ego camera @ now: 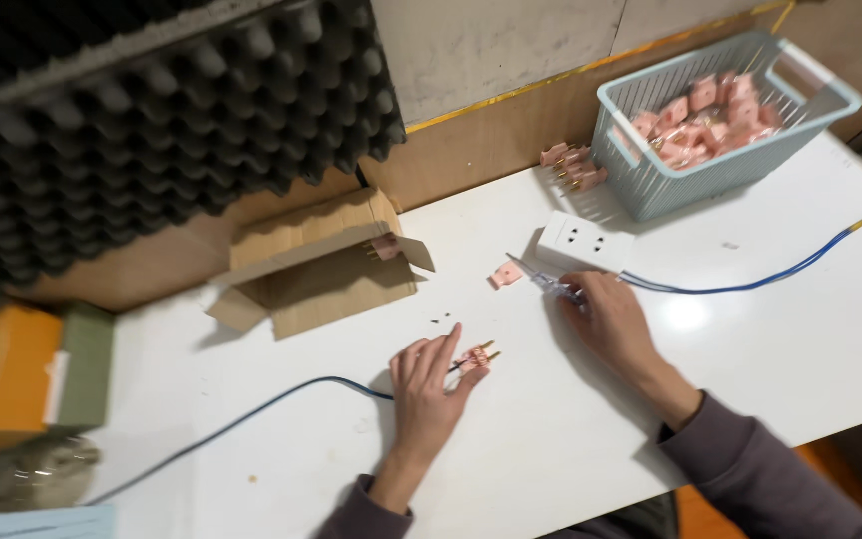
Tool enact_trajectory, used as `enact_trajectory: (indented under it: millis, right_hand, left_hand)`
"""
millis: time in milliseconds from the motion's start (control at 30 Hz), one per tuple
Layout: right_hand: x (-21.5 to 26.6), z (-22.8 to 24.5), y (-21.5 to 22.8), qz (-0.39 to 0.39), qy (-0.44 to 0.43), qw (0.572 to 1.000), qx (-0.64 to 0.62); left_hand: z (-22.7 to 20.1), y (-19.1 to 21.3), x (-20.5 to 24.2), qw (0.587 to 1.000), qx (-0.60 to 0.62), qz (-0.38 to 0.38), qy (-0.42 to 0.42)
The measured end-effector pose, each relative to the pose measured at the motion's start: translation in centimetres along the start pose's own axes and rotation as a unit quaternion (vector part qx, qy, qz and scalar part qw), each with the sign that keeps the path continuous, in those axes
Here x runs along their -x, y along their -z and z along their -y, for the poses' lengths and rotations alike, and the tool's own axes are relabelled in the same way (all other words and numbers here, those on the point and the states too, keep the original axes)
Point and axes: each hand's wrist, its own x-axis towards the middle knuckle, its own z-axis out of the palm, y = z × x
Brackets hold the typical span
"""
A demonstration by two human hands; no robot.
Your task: The person assembles a pink electrical plug by inserting metal prongs and tightening them with a screwdriver. They handle multiple plug components and place the finished plug into a cardboard box.
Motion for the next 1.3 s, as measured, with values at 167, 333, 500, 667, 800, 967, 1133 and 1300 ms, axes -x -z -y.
enact_trajectory:
  millis: [167,333,500,667,800,967,1133,1300]
  right_hand:
    - [0.8,-2.9,-2.0,-0.026,0.012,0.996,0.09]
    - [-0.2,-1.3,-2.2,-0.03,0.061,0.995,0.079]
    - [-4.0,3.0,-0.1,0.042,0.155,0.978,0.133]
    - [-5.7,2.8,-2.3,0.115,0.179,0.958,0.192]
    - [-6.0,1.9,-2.1,0.145,0.189,0.953,0.186]
    - [-5.6,0.1,-2.6,0.169,0.202,0.955,0.137]
    - [-5.7,2.0,-1.5,0.133,0.22,0.963,0.083]
    - [-4.3,4.9,-1.3,0.145,0.235,0.956,-0.102]
  left_hand:
    - [-0.2,0.6,-0.3,0.998,0.052,-0.047,0.006]
    - [0.5,1.7,-0.1,0.997,0.061,-0.048,0.012]
    - [1.4,1.5,-0.1,0.997,0.077,-0.001,0.024]
    - [2.7,2.7,-0.4,0.989,0.074,0.129,0.011]
    - [2.9,3.0,-0.3,0.984,0.08,0.152,0.039]
    - [3.2,3.4,-0.4,0.978,0.097,0.185,0.028]
    - [3.1,4.2,-0.8,0.971,0.136,0.19,0.059]
    - [3.3,3.8,-0.8,0.97,0.138,0.188,0.065]
